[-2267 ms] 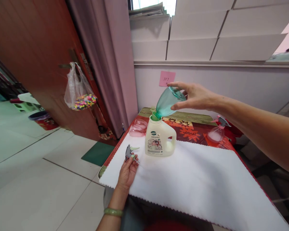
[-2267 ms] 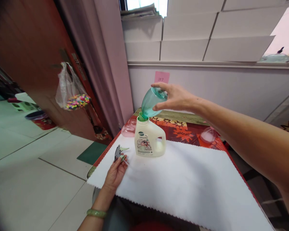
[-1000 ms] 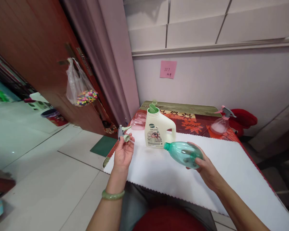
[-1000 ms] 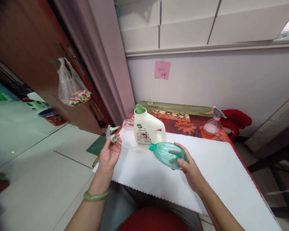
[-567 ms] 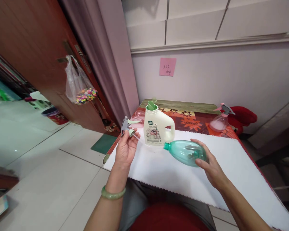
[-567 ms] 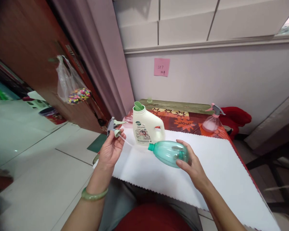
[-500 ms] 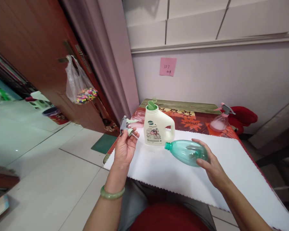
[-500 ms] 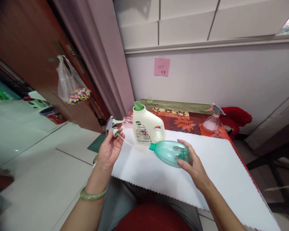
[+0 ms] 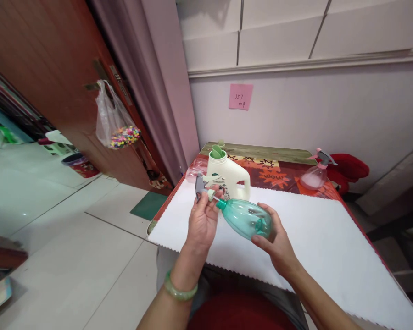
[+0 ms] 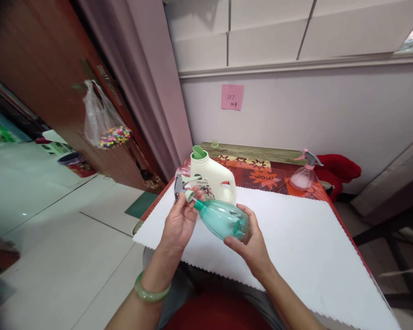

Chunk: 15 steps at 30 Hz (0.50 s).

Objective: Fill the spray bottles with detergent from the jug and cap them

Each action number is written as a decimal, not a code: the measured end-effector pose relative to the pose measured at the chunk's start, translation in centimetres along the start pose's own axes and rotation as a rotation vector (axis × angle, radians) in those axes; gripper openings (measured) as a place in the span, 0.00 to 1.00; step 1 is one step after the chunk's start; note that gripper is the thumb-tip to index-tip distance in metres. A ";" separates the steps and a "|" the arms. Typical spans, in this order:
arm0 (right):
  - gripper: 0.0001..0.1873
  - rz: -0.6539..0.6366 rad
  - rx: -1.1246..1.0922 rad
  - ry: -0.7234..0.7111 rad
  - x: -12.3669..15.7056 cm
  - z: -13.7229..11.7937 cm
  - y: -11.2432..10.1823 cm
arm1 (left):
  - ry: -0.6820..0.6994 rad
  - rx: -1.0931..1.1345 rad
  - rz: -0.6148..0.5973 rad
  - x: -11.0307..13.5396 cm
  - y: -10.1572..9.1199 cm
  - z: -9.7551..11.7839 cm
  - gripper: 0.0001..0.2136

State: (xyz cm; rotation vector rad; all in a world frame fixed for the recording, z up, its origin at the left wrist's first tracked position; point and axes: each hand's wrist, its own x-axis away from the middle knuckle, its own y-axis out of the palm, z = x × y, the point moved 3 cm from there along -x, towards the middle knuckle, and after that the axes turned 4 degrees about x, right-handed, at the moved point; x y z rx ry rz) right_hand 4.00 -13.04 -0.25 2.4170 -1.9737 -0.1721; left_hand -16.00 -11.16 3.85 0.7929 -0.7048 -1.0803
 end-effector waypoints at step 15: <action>0.46 0.215 0.696 -0.823 0.7 -0.7 -0.1 | -0.019 -0.037 -0.057 2.2 1.5 -0.9 0.10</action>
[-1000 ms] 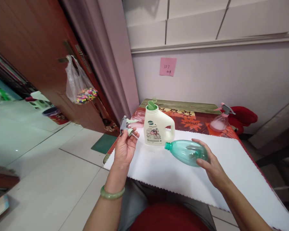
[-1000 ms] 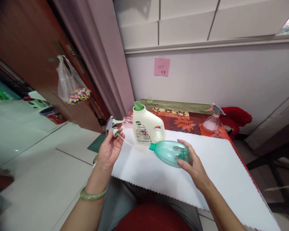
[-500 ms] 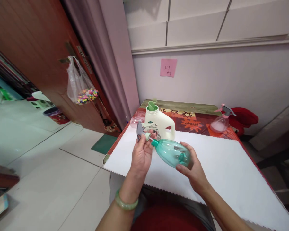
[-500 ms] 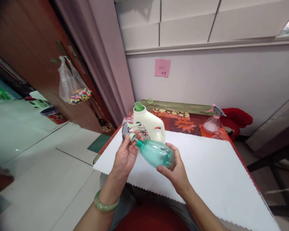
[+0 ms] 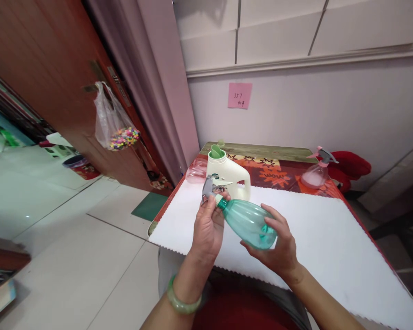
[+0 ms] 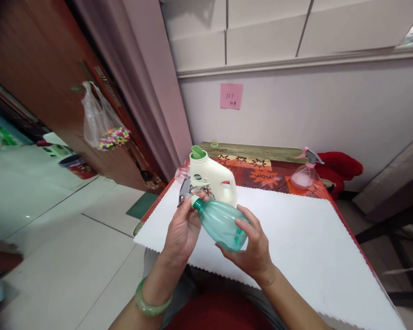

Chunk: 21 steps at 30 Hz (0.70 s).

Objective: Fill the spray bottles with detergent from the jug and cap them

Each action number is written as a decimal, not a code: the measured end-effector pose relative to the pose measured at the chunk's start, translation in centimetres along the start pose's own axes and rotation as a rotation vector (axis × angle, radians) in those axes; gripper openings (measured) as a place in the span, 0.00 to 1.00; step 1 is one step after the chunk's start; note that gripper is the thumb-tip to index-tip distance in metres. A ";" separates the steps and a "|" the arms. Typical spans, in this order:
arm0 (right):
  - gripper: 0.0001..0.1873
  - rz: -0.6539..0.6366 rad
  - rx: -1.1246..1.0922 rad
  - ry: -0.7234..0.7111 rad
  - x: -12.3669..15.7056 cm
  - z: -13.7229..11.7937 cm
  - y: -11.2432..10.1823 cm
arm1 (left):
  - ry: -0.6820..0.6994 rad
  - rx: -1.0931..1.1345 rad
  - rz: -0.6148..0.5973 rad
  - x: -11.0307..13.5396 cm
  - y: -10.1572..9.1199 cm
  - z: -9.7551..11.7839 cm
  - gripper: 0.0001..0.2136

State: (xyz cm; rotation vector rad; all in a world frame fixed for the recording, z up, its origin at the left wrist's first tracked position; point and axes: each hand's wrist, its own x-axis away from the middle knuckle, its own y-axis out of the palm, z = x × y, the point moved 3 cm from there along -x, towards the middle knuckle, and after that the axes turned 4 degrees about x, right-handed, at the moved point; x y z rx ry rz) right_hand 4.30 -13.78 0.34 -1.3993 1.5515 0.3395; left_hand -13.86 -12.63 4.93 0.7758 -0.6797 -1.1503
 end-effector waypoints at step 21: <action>0.50 -0.697 -1.491 1.678 -0.1 -4.3 2.0 | 0.075 -0.097 -0.156 0.5 -0.2 0.5 0.14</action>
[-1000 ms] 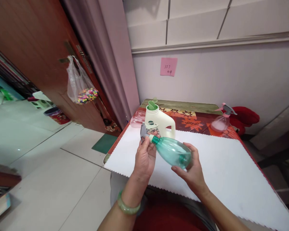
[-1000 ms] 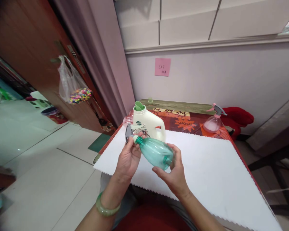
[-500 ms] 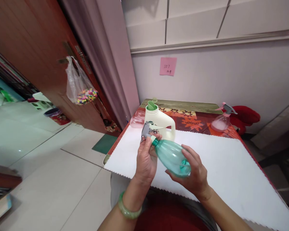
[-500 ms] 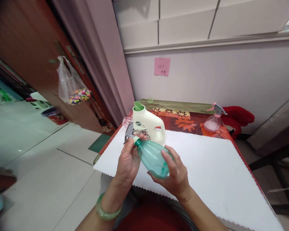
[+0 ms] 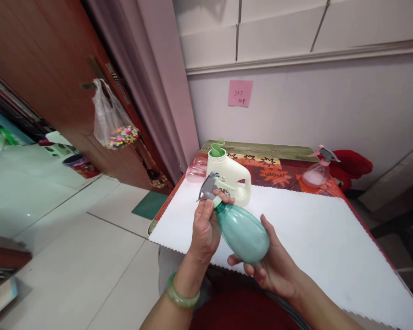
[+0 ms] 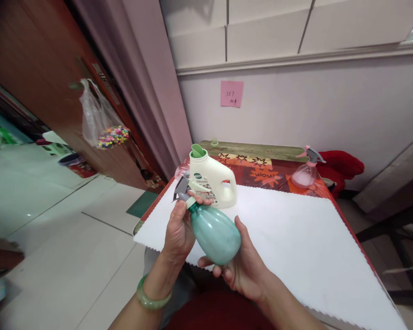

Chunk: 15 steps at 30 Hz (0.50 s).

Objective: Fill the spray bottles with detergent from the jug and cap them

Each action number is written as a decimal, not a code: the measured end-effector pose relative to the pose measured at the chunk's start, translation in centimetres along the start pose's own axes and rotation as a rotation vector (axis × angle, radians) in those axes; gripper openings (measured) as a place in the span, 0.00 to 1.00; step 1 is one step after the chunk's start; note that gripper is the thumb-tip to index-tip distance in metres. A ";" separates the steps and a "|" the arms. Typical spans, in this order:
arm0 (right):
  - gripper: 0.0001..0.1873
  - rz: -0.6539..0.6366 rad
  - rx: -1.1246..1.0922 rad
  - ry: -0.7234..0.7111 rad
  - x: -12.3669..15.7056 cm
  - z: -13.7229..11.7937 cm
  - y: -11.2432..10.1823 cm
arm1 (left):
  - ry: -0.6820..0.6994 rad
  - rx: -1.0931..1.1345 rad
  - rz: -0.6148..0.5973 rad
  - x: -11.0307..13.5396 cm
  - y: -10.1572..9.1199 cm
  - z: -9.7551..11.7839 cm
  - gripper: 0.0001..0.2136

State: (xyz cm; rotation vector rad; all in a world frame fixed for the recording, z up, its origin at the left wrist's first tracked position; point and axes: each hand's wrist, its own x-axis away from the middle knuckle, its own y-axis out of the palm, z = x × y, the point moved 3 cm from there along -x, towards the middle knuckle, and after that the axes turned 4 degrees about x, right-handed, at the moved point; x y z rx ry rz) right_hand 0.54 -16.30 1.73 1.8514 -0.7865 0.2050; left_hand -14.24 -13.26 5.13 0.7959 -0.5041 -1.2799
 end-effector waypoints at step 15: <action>0.56 0.646 1.148 -1.318 -1.2 1.7 -0.6 | 0.135 -0.034 0.154 -0.7 -0.8 0.6 0.11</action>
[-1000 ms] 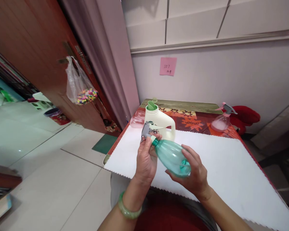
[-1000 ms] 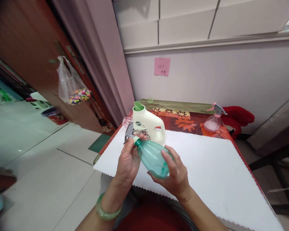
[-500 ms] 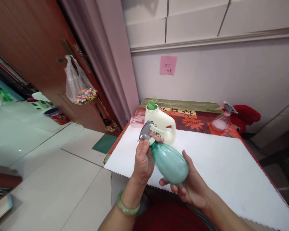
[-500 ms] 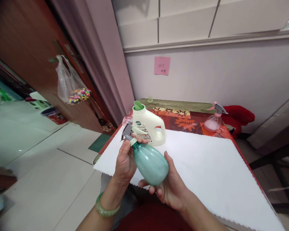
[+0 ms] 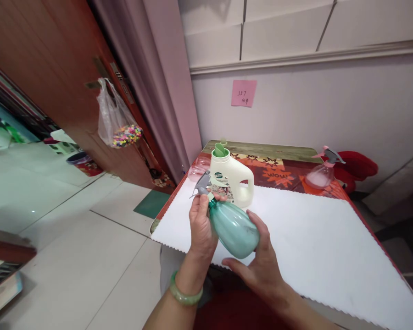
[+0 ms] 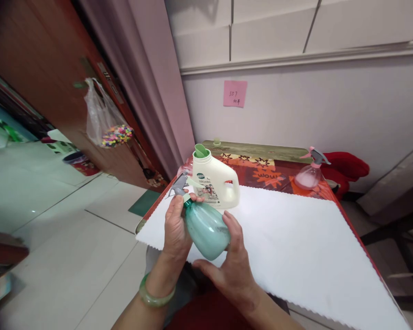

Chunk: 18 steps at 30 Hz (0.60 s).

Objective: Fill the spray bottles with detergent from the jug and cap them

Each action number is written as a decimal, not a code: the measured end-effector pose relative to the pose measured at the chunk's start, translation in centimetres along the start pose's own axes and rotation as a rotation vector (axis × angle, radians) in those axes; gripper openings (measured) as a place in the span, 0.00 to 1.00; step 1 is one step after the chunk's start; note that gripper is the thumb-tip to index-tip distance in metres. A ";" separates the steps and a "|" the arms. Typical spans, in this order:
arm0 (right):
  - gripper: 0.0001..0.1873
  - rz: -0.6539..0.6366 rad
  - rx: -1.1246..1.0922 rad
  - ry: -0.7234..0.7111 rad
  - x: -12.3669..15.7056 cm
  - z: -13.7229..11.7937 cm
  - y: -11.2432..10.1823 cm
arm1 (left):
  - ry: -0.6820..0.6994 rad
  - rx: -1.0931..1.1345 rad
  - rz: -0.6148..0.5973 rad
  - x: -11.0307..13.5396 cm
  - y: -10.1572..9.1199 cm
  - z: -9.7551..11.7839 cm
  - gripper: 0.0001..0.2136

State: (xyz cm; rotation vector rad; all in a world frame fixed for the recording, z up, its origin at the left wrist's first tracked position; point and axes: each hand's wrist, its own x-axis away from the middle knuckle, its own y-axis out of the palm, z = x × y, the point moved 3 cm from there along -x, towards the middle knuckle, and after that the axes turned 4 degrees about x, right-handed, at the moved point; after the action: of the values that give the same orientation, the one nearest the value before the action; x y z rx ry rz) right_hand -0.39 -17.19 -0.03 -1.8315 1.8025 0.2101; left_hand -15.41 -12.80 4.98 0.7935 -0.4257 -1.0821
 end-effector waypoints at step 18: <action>0.55 0.164 0.466 -0.510 -0.7 0.8 -1.7 | -0.101 0.096 0.038 1.2 0.9 -0.7 0.12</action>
State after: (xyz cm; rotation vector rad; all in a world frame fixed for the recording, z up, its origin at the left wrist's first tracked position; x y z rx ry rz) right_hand 1.35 -16.24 0.11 -1.1766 1.4812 0.2635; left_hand -13.87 -13.36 5.10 0.8137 -0.5797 -1.0753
